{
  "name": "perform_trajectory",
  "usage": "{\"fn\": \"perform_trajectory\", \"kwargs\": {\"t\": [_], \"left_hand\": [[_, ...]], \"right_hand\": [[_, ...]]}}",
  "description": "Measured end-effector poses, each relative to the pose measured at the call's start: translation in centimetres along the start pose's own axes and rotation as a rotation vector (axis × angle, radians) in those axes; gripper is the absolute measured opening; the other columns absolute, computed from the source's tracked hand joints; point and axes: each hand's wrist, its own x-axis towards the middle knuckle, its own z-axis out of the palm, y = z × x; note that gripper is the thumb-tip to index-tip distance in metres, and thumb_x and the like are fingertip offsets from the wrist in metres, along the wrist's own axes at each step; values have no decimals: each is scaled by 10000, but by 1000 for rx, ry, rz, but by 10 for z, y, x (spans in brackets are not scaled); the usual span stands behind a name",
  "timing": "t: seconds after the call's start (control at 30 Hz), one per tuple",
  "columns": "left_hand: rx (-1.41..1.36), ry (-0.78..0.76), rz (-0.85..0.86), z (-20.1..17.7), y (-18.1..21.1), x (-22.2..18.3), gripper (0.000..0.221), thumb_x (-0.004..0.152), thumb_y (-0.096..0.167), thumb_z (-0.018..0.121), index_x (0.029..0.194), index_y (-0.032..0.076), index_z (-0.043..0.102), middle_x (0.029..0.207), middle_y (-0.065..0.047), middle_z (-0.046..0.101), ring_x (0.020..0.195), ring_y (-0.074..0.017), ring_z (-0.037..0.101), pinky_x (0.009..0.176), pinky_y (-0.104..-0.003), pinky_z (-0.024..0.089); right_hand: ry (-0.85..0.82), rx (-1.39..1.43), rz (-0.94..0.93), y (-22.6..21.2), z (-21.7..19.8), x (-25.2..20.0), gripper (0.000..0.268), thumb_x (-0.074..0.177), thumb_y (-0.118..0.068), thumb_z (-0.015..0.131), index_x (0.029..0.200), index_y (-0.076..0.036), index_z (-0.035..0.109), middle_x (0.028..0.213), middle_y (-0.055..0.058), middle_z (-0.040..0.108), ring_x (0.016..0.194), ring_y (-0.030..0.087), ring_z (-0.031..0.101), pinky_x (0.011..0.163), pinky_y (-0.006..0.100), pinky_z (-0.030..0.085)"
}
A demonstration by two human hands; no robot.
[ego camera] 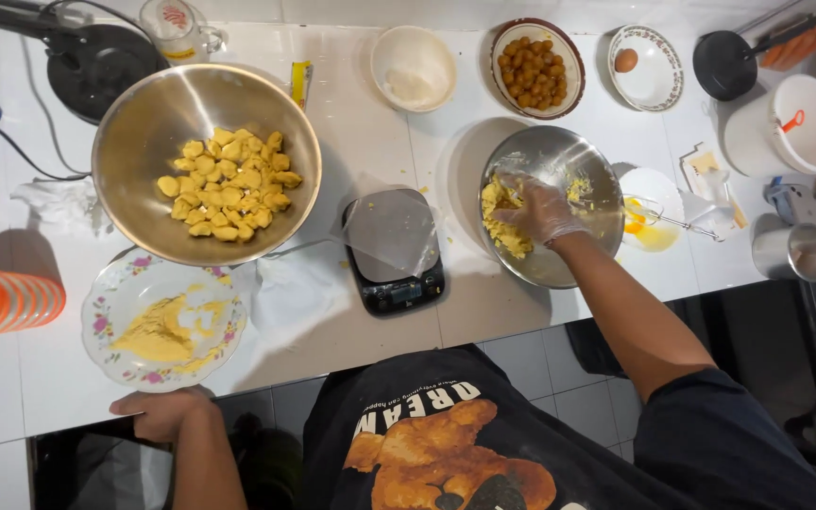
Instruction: Portioning cookie dough by weighing individual pieces on a digital scale to ensure consistent size.
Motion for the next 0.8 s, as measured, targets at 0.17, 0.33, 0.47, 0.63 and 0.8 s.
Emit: {"fn": "perform_trajectory", "kwargs": {"t": [0.17,0.33,0.47,0.63,0.8], "left_hand": [[-78,-120,-104,-23,21,-23,760,828,710,283,890,131,770,925,-31,825,855,-269,787,761,-395,630],[-132,-122,-113,-16,14,-17,728,821,713,314,882,148,769,930,-2,822,863,-228,790,752,-364,642],[-90,-105,-127,-20,19,-22,737,804,730,294,843,173,775,904,9,828,845,-254,774,749,-384,624],[-157,-107,-122,-11,11,-12,725,815,721,330,841,139,761,902,-10,823,833,-245,785,716,-370,642],[-107,-77,-106,-9,10,-9,749,817,727,316,871,148,787,908,-21,831,838,-269,789,751,-390,632]], "right_hand": [[128,-82,-99,47,56,59,302,947,-276,749,1046,5,705,1211,199,695,948,333,700,763,421,605],[271,-111,-270,93,84,109,271,849,-246,820,859,-10,687,924,203,708,785,356,676,688,439,561],[368,-289,-518,138,113,162,329,894,-281,811,876,9,656,846,185,669,710,334,657,582,431,546],[165,-257,-401,59,31,95,172,935,-180,696,1041,-53,744,1002,181,739,757,310,711,637,388,610],[96,476,95,33,-35,31,167,803,-225,875,933,-167,789,1145,57,777,989,237,714,880,377,606]]}}
